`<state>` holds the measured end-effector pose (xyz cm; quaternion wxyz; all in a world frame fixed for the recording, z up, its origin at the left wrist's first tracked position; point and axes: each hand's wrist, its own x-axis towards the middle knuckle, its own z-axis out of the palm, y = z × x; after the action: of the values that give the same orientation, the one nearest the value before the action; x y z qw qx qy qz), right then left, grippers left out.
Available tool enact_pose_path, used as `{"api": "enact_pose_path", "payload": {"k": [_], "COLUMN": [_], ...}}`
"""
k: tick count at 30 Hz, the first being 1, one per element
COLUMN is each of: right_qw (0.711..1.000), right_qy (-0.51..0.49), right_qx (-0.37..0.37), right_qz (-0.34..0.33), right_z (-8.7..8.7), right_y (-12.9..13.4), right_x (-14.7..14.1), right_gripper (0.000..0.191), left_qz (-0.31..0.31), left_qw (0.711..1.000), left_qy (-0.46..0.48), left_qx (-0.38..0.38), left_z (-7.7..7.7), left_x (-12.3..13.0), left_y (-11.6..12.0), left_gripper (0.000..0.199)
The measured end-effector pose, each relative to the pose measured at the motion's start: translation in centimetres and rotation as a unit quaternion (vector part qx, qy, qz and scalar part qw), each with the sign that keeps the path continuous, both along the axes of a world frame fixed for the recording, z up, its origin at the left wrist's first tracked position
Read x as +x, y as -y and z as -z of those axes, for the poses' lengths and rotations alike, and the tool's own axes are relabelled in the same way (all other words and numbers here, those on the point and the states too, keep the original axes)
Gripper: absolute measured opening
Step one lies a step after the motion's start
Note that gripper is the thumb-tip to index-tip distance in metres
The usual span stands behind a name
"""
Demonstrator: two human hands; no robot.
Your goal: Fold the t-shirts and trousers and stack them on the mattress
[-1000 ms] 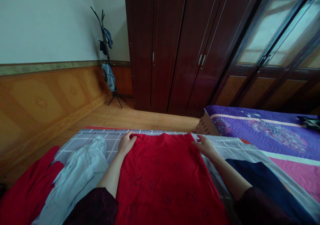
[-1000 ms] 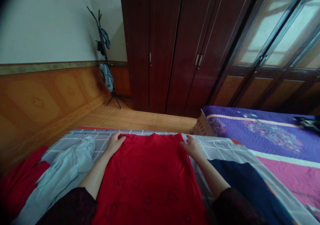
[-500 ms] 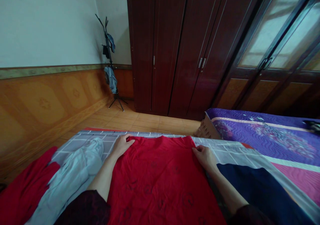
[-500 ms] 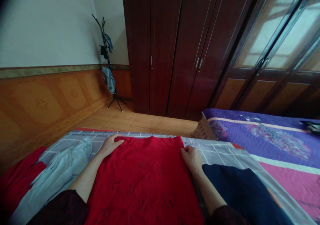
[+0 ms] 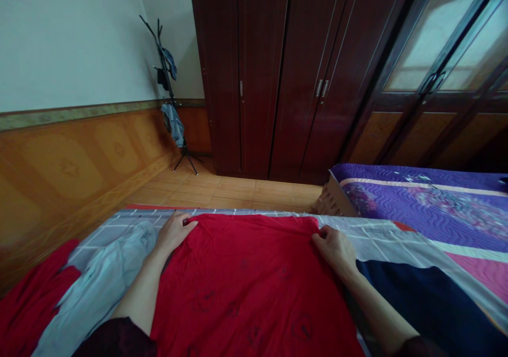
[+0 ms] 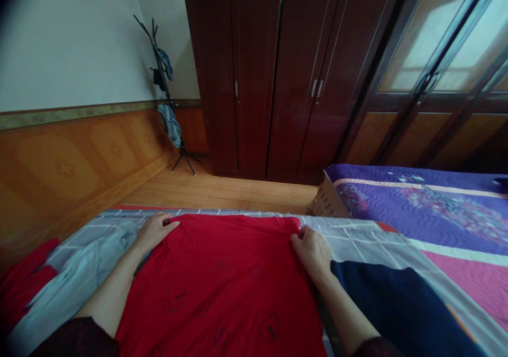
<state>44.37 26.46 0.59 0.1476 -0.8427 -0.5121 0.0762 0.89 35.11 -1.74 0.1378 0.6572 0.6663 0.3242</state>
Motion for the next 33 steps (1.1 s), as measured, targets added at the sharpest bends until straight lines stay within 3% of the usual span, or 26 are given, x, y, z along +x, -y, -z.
{"api": "enact_pose_path", "payload": {"k": [5, 11, 17, 22, 28, 33], "right_qw": [1.000, 1.000, 1.000, 1.000, 1.000, 0.995], "right_qy": [0.011, 0.015, -0.011, 0.001, -0.010, -0.008], "right_qx": [-0.003, -0.007, -0.027, -0.028, -0.021, 0.079], "right_qz": [-0.004, -0.009, -0.006, -0.012, -0.018, -0.068], "right_z": [-0.1, 0.1, 0.1, 0.3, 0.5, 1.4], "right_y": [0.0, -0.1, -0.4, -0.4, -0.7, -0.9], "right_x": [0.1, 0.4, 0.7, 1.0, 1.1, 0.8], "right_gripper": [0.032, 0.032, 0.031, 0.034, 0.037, 0.053], "left_qz": [-0.044, 0.036, 0.050, 0.056, 0.043, 0.042], "left_qw": [0.996, 0.971, 0.948, 0.957, 0.986, 0.997], "left_qy": [0.072, 0.235, 0.312, 0.280, 0.161, 0.068], "left_qx": [0.007, -0.026, -0.034, -0.049, -0.021, -0.001], "left_z": [-0.2, -1.2, -2.1, -1.5, -0.5, -0.5], "left_x": [-0.3, -0.1, -1.1, -0.6, -0.2, -0.1], "left_y": [-0.1, 0.7, 1.6, 1.2, 0.2, 0.2], "left_gripper": [0.017, 0.041, 0.041, 0.041, 0.039, 0.035]}}
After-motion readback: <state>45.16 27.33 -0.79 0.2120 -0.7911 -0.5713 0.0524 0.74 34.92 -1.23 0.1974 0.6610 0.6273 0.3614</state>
